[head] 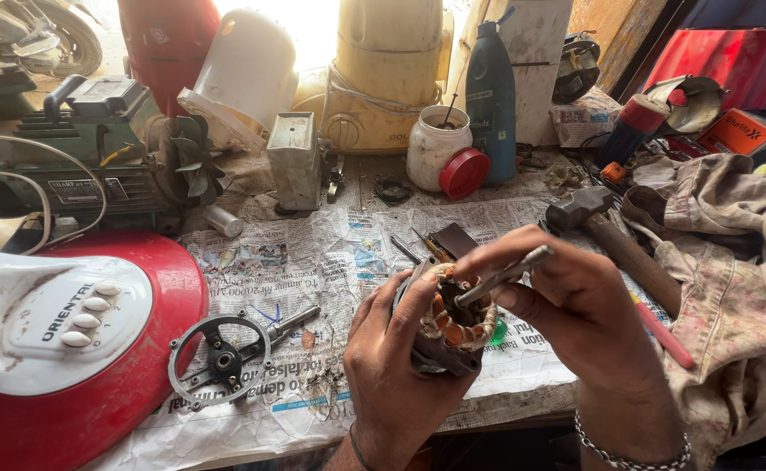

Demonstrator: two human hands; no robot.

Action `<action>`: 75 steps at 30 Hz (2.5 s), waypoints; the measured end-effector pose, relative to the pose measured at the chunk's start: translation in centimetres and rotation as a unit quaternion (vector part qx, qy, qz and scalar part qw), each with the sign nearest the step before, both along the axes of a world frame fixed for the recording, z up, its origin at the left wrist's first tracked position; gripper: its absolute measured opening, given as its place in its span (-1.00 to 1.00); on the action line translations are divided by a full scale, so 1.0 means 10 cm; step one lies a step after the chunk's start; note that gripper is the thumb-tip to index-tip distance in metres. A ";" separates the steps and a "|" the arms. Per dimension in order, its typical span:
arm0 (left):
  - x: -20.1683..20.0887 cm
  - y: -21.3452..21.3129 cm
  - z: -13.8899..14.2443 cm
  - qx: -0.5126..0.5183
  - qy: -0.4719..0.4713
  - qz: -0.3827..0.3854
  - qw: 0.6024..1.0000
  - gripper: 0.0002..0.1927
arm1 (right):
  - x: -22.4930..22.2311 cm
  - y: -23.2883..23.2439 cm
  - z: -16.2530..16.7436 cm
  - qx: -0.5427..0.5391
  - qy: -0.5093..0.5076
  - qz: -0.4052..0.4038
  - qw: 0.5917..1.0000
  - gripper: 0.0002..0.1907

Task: The person reassembles an electric motor at a cluttered workbench. They hold the wound stator and use a metal rod tool to press and seat the rotor shaft into the stator, working it around repeatedly, then lift the motor and fit the housing end bell over the assembly by hand.

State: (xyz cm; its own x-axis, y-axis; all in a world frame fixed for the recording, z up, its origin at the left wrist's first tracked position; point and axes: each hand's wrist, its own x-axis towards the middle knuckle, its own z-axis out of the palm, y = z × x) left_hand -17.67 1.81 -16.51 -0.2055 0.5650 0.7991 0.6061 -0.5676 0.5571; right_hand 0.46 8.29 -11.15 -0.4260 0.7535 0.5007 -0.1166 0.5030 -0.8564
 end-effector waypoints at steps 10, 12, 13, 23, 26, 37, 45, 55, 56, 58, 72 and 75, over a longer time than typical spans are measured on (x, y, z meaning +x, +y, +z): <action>-0.01 0.00 0.00 0.009 -0.001 0.003 1.000 -0.10 | -0.04 0.01 -0.01 0.020 0.033 0.015 0.999 -0.73; -0.01 0.00 0.00 0.003 -0.003 0.006 1.000 -0.10 | -0.02 0.01 -0.02 0.021 0.002 -0.006 1.000 -0.75; -0.02 0.00 0.00 0.004 -0.002 0.006 1.000 -0.10 | -0.01 0.01 -0.03 0.037 -0.006 -0.018 0.999 -0.75; -0.02 0.01 -0.02 -0.007 -0.008 -0.001 1.000 -0.09 | -0.01 0.02 -0.02 -0.010 -0.002 0.017 1.000 -0.76; -0.01 0.01 -0.01 0.000 0.001 0.008 1.000 -0.08 | -0.05 0.01 -0.04 0.028 0.015 0.004 1.000 -0.79; -0.02 0.01 0.00 0.000 -0.003 0.009 1.000 -0.09 | -0.07 0.00 0.01 0.023 0.024 0.018 0.999 -0.81; -0.01 0.00 -0.01 -0.002 0.002 -0.001 1.000 -0.07 | -0.08 0.01 -0.03 0.008 0.056 0.014 0.998 -0.65; 0.00 0.00 -0.01 -0.002 -0.002 0.005 1.000 -0.06 | -0.15 0.04 -0.07 0.017 0.088 0.035 0.995 -0.68; 0.00 0.00 -0.01 -0.002 -0.003 0.003 1.000 -0.07 | -0.14 0.04 -0.07 -0.005 0.096 0.045 0.994 -0.62; -0.01 0.00 -0.01 0.000 -0.004 0.003 1.000 -0.06 | -0.06 0.02 -0.03 -0.047 0.045 0.046 0.997 -0.70; -0.01 0.01 -0.02 -0.008 -0.002 0.007 1.000 -0.07 | 0.01 0.04 -0.05 -0.039 0.027 0.049 0.998 -0.72; -0.01 0.00 -0.03 -0.006 -0.002 0.009 1.000 -0.06 | -0.04 0.04 -0.05 0.010 0.027 0.023 0.999 -0.74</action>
State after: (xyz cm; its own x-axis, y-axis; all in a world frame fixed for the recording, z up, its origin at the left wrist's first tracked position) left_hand -17.78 1.85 -16.77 -0.2195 0.5709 0.7911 0.6133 -0.5499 0.5670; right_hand 0.04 8.69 -11.67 -0.4319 0.7229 0.5393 -0.1860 0.5137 -0.8375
